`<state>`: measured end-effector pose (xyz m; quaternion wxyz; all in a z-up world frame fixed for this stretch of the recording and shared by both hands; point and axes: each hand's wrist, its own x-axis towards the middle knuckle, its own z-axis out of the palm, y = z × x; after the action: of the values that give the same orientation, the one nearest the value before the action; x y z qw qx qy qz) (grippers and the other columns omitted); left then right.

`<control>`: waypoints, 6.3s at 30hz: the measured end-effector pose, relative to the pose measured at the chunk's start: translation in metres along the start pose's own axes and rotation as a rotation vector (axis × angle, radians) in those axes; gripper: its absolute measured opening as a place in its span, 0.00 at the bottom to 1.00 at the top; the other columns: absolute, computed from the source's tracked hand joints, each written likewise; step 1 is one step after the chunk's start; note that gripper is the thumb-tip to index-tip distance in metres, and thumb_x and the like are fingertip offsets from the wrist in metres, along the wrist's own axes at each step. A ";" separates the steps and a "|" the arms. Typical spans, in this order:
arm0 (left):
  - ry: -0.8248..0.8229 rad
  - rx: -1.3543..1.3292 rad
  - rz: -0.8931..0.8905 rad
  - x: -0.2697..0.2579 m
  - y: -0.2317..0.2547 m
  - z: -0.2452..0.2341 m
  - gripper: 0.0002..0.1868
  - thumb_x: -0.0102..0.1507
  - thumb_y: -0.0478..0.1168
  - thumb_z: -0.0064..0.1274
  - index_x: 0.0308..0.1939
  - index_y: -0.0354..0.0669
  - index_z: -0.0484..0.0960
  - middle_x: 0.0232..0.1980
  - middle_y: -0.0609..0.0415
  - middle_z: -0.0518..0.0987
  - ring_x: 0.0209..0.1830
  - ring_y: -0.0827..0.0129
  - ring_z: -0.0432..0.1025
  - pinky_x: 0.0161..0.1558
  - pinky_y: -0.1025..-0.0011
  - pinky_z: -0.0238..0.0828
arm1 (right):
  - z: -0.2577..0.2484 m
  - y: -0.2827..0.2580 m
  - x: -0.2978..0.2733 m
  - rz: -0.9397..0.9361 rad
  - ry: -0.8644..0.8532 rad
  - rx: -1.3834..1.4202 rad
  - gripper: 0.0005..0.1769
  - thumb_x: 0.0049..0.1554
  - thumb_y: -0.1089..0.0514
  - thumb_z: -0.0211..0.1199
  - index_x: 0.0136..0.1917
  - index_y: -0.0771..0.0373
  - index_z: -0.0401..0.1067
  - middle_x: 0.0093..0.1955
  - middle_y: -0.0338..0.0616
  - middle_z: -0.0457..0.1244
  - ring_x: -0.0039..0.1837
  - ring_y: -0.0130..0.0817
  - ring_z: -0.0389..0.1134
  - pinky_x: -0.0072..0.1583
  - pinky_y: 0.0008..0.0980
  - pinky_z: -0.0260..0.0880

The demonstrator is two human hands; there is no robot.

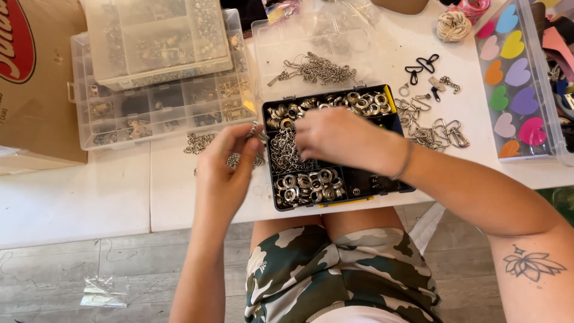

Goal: Sorting various metal hardware components like chains, rings, and clasps into a divided organizer box.

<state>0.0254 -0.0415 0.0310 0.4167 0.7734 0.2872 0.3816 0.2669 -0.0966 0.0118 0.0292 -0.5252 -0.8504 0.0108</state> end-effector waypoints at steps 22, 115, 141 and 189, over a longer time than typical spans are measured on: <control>-0.196 0.572 0.027 -0.002 -0.037 0.034 0.06 0.66 0.45 0.57 0.42 0.50 0.86 0.28 0.55 0.74 0.33 0.52 0.76 0.35 0.57 0.73 | 0.032 0.046 0.011 0.087 0.230 0.359 0.13 0.55 0.64 0.68 0.55 0.63 0.75 0.55 0.49 0.67 0.61 0.49 0.69 0.62 0.43 0.71; -0.074 -0.031 0.045 -0.003 -0.031 0.062 0.14 0.71 0.34 0.45 0.60 0.39 0.78 0.57 0.49 0.79 0.59 0.57 0.76 0.57 0.62 0.74 | -0.091 0.038 -0.048 0.051 0.174 1.253 0.07 0.59 0.68 0.58 0.48 0.61 0.63 0.51 0.46 0.64 0.60 0.45 0.77 0.61 0.31 0.82; 0.275 0.398 -0.153 -0.086 -0.075 -0.001 0.13 0.71 0.27 0.49 0.59 0.35 0.81 0.58 0.44 0.78 0.60 0.57 0.74 0.60 0.64 0.75 | 0.007 0.023 -0.053 -0.052 -0.150 0.557 0.18 0.58 0.63 0.62 0.62 0.63 0.73 0.55 0.48 0.70 0.54 0.39 0.73 0.58 0.36 0.77; 0.320 -0.363 0.186 -0.018 -0.032 -0.054 0.06 0.77 0.36 0.35 0.49 0.40 0.68 0.62 0.41 0.73 0.66 0.49 0.68 0.67 0.53 0.63 | -0.078 -0.052 0.087 0.036 0.120 1.024 0.06 0.62 0.64 0.62 0.52 0.67 0.74 0.38 0.49 0.70 0.40 0.32 0.74 0.46 0.31 0.79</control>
<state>-0.0337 -0.0169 0.0165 0.4612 0.6388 0.2041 0.5810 0.1863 -0.0430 0.0959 0.3311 -0.4580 -0.7236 0.3962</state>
